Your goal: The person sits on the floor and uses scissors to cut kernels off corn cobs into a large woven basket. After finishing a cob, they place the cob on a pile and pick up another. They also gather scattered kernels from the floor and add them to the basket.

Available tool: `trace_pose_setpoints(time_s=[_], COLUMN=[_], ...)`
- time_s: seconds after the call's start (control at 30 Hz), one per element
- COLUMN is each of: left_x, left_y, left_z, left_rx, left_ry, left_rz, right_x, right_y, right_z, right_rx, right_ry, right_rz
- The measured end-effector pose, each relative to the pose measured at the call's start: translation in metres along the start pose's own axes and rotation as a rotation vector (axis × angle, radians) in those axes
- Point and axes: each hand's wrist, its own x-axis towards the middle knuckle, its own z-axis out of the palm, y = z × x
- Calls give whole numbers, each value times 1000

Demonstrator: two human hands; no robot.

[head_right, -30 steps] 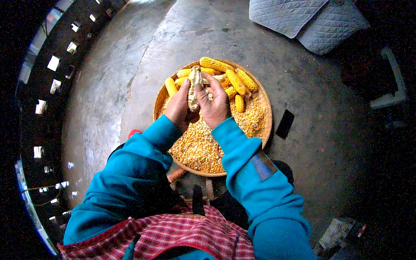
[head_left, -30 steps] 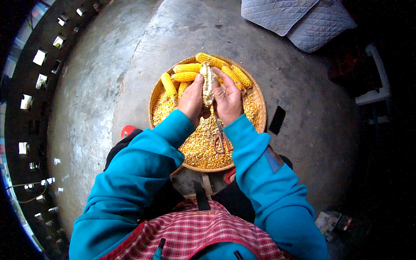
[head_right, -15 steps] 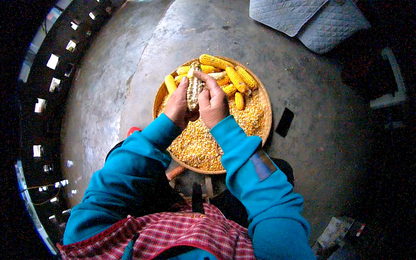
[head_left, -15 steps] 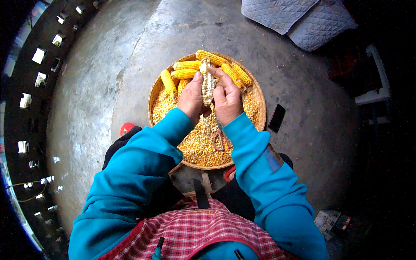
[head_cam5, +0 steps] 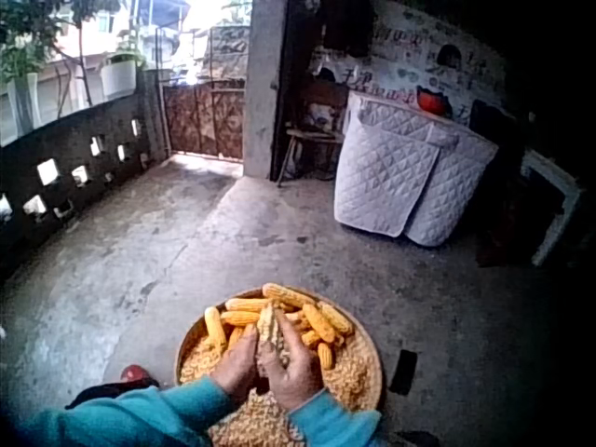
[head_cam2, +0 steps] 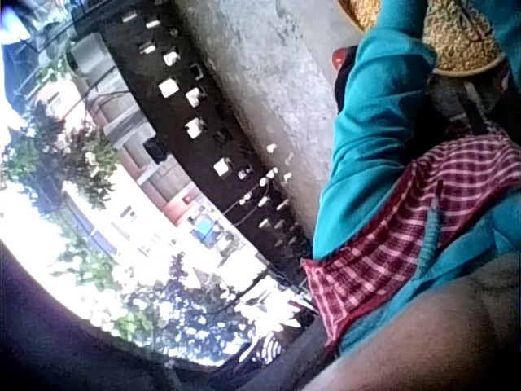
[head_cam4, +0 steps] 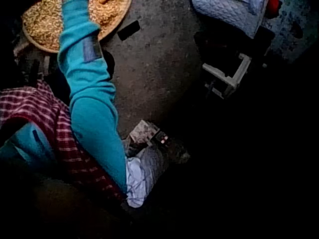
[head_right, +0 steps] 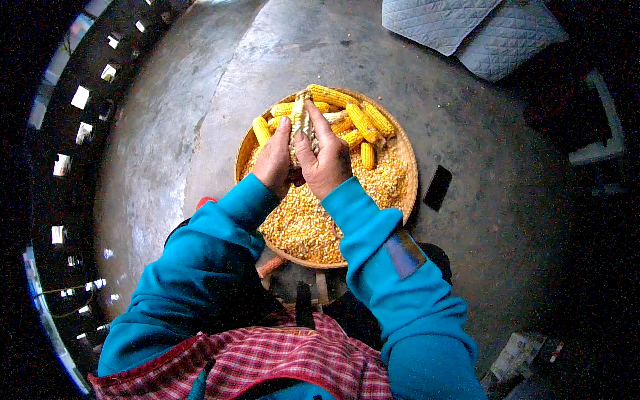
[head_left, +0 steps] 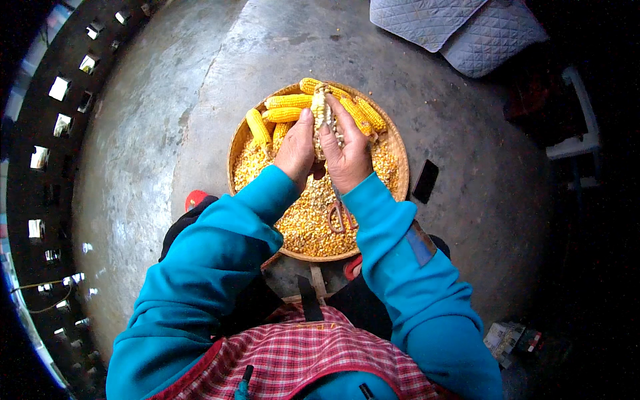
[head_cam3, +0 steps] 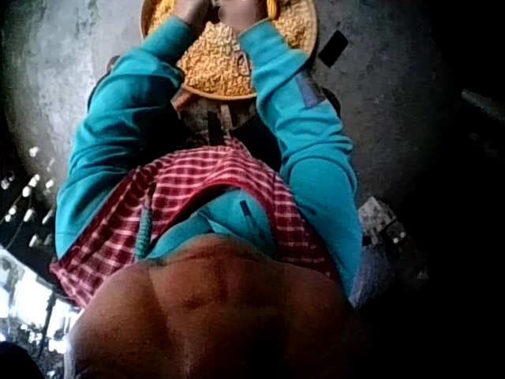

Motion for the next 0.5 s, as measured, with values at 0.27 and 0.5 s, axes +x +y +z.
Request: trace_pose_setpoints(time_s=[0.27,0.5], left_x=[-1,-1], left_y=[2,-4], left_z=[-2,-4], left_rx=[-8,136], left_ry=[-29,-116], left_rz=[-86,121], right_x=[2,5], right_y=[9,0], right_z=[7,4], right_rx=[514,332], right_ry=[68,61], right_rz=[133,134])
